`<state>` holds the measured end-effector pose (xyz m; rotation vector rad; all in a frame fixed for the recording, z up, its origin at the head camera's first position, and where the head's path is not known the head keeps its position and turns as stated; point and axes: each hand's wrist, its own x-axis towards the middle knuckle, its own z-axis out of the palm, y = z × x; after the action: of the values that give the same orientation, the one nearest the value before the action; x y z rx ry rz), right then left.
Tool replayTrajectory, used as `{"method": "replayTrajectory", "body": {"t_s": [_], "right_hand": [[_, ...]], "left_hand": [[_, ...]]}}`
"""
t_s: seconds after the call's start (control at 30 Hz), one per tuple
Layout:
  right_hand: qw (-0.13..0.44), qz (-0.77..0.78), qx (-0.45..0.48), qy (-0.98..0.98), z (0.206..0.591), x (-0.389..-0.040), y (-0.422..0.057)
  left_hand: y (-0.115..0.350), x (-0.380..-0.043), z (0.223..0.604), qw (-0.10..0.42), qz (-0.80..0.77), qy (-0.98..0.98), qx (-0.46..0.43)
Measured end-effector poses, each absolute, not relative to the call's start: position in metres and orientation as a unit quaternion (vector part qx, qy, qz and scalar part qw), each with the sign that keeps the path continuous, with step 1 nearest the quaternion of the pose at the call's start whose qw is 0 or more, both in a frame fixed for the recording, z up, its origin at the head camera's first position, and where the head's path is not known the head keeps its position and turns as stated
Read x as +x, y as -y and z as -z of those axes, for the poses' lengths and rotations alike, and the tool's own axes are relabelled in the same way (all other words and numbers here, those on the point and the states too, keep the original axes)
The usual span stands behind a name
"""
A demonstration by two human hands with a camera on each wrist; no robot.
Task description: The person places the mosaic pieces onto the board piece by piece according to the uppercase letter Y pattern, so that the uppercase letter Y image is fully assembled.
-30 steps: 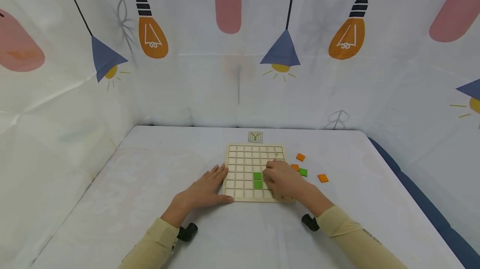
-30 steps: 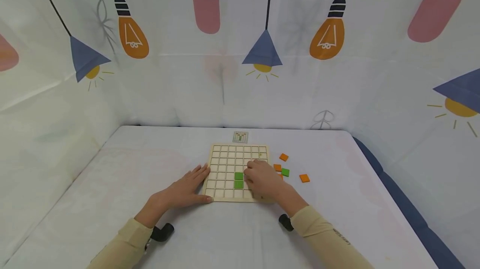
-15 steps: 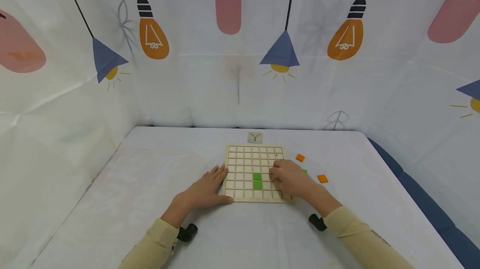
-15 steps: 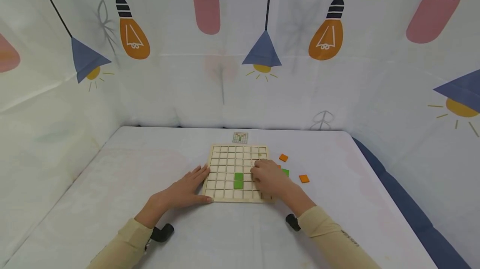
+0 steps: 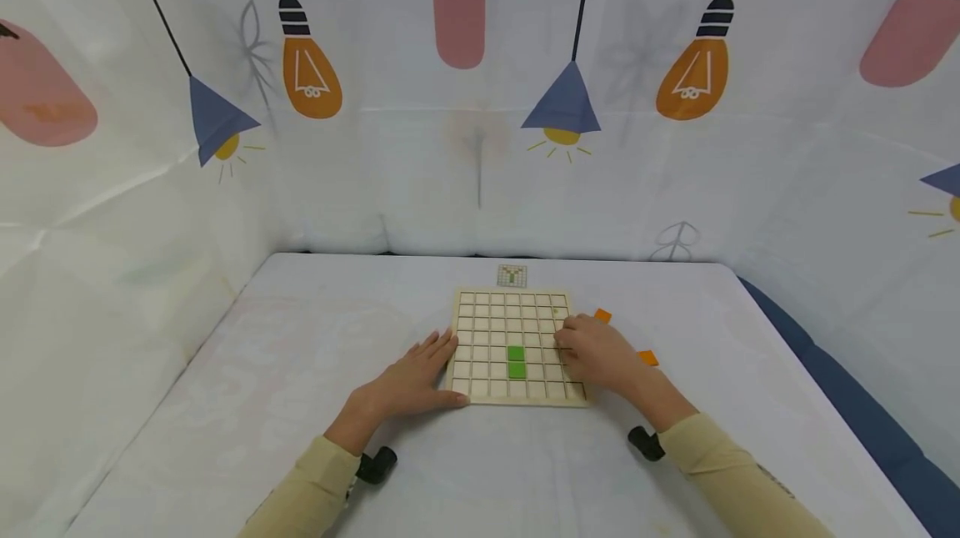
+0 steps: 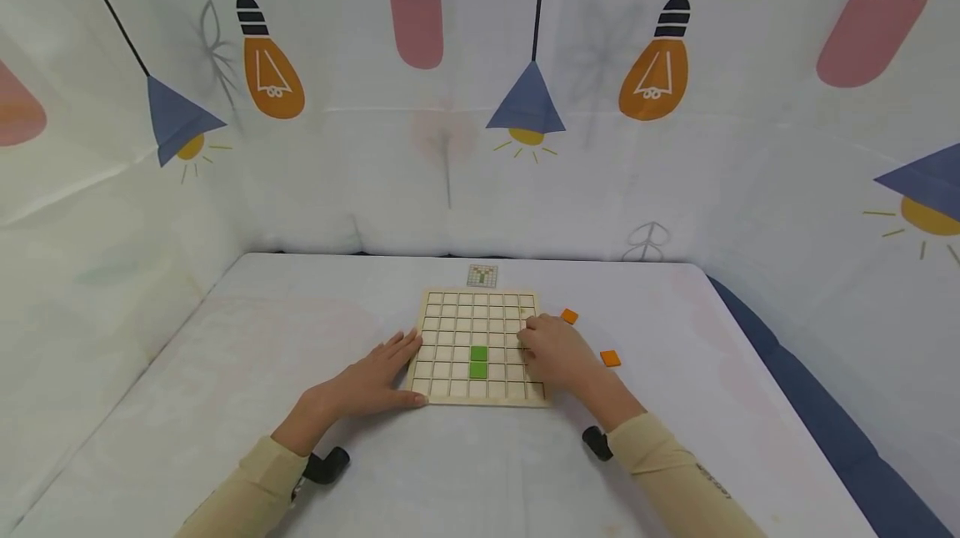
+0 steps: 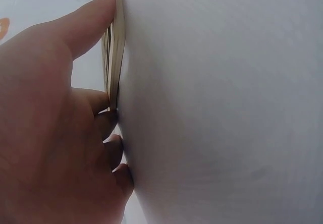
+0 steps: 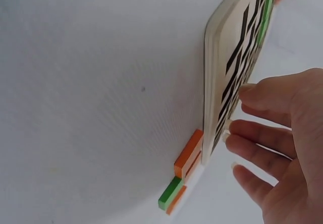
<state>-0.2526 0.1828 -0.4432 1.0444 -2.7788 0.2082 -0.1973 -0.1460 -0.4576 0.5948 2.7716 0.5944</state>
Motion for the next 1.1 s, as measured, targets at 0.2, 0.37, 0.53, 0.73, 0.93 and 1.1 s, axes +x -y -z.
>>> {"method": "replayTrajectory", "body": {"t_s": [0.2,0.37,0.53,0.73,0.93,1.1], "right_hand": [[0.088,-0.074,0.342,0.932,0.441,-0.253,-0.192],[0.099,-0.068,0.339,0.933,0.442,-0.254,-0.199],[0.092,-0.062,0.329,0.938,0.442,-0.255,-0.206],[0.09,-0.048,0.319,0.942,0.438,-0.254,-0.213],[0.079,-0.039,0.307,0.948,0.437,-0.252,-0.219],[0.069,-0.029,0.287,0.955,0.437,-0.251,-0.224]], "left_hand": [[0.144,-0.196,0.455,0.129,-0.202,-0.951,0.197],[0.145,-0.195,0.453,0.128,-0.21,-0.948,0.201],[0.145,-0.195,0.452,0.126,-0.211,-0.948,0.205],[0.144,-0.195,0.451,0.126,-0.208,-0.949,0.201],[0.145,-0.195,0.451,0.12,-0.209,-0.949,0.204],[0.144,-0.196,0.452,0.121,-0.198,-0.951,0.203]]}}
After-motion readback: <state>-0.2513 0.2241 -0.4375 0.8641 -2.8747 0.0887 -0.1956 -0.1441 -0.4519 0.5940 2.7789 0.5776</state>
